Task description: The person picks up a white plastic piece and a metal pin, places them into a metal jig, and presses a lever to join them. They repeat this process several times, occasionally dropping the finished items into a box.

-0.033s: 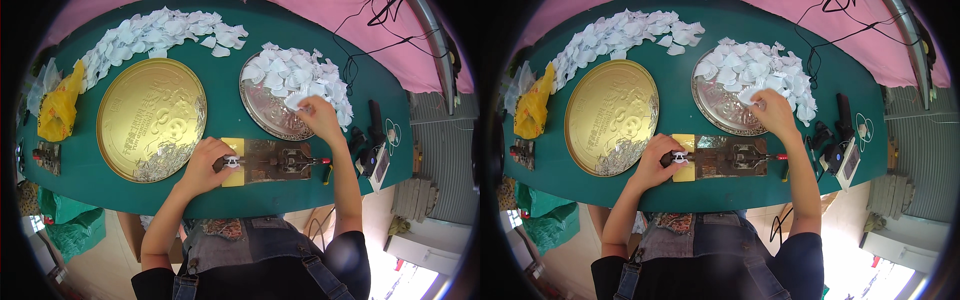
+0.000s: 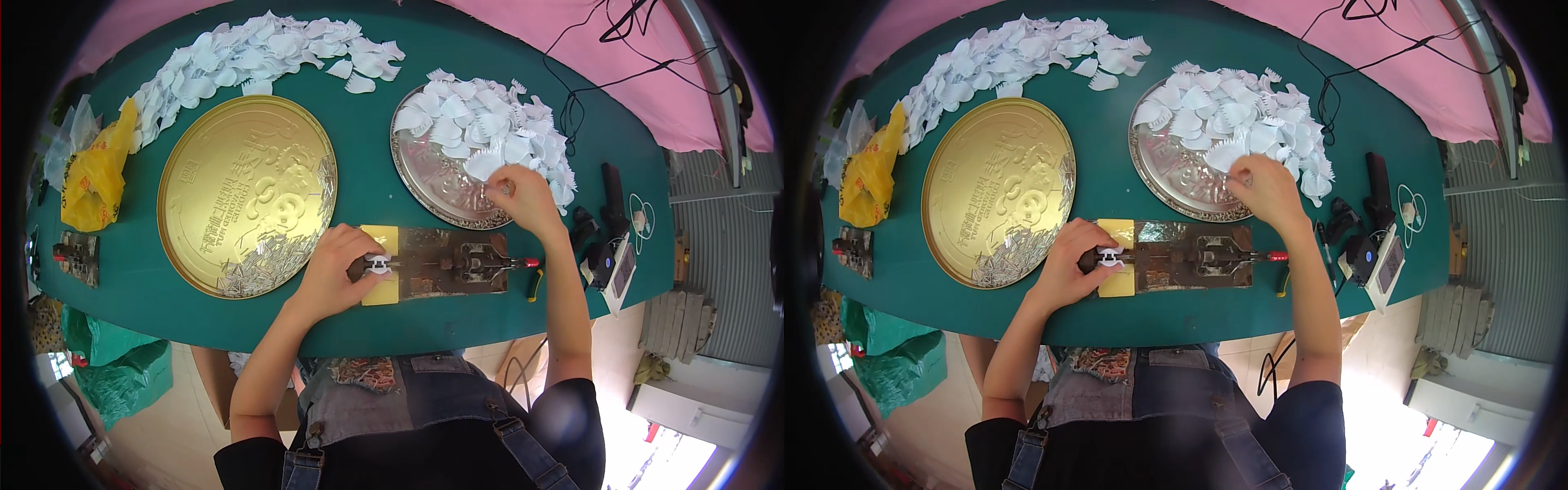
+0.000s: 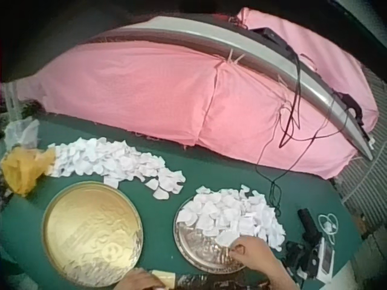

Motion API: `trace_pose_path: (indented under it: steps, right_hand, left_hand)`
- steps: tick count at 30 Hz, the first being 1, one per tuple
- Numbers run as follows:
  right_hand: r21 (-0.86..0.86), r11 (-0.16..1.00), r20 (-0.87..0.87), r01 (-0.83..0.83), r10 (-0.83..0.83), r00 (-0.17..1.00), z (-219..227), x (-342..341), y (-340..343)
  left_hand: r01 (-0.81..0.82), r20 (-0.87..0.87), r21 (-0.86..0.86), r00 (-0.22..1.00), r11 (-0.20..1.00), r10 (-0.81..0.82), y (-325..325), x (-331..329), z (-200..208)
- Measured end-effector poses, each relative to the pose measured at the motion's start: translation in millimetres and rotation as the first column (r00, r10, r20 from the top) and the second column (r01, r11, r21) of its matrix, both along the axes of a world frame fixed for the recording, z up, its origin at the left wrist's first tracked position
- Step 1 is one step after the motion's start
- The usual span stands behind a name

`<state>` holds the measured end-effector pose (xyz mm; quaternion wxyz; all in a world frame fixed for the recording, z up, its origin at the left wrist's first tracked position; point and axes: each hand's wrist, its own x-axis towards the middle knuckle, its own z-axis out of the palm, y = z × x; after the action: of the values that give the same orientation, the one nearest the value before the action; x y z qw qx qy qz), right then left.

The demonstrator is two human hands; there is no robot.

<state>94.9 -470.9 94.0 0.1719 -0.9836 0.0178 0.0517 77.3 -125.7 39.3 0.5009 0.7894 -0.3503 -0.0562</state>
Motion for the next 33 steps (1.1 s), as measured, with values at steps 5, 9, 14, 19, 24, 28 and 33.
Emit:
trace_pose_path:
  steps: [5,9,14,19,24,28,33]
  right_hand:
    - [0.059,0.997,0.001,-0.049,0.049,0.999,-12,-15,-9]
    - [0.067,0.998,-0.046,0.002,0.001,0.999,-12,-14,-9]
    - [0.212,0.972,0.029,0.098,-0.107,0.994,-13,-13,-10]
    - [0.76,0.636,-0.081,0.132,-0.11,0.991,8,-19,24]
    - [0.862,0.484,-0.277,0.152,0.197,0.94,17,-29,92]
    - [0.875,0.475,-0.224,0.095,0.223,0.949,2,-24,105]
    - [0.887,0.456,-0.165,0.071,0.171,0.971,1,-22,109]
  left_hand:
    - [0.004,0.0,0.002,1.0,1.0,-0.004,0,0,-2]
    - [0.001,-0.014,0.005,1.0,1.0,-0.001,0,0,-1]
    - [-0.001,-0.011,0.007,1.0,1.0,0.001,-1,0,-1]
    - [0.001,-0.013,0.002,1.0,1.0,-0.001,0,-1,1]
    - [-0.004,0.006,0.0,1.0,1.0,0.004,0,0,-3]
    - [-0.006,0.011,-0.005,1.0,1.0,0.006,0,0,-3]
    - [-0.003,0.014,-0.004,1.0,1.0,0.003,1,0,-5]
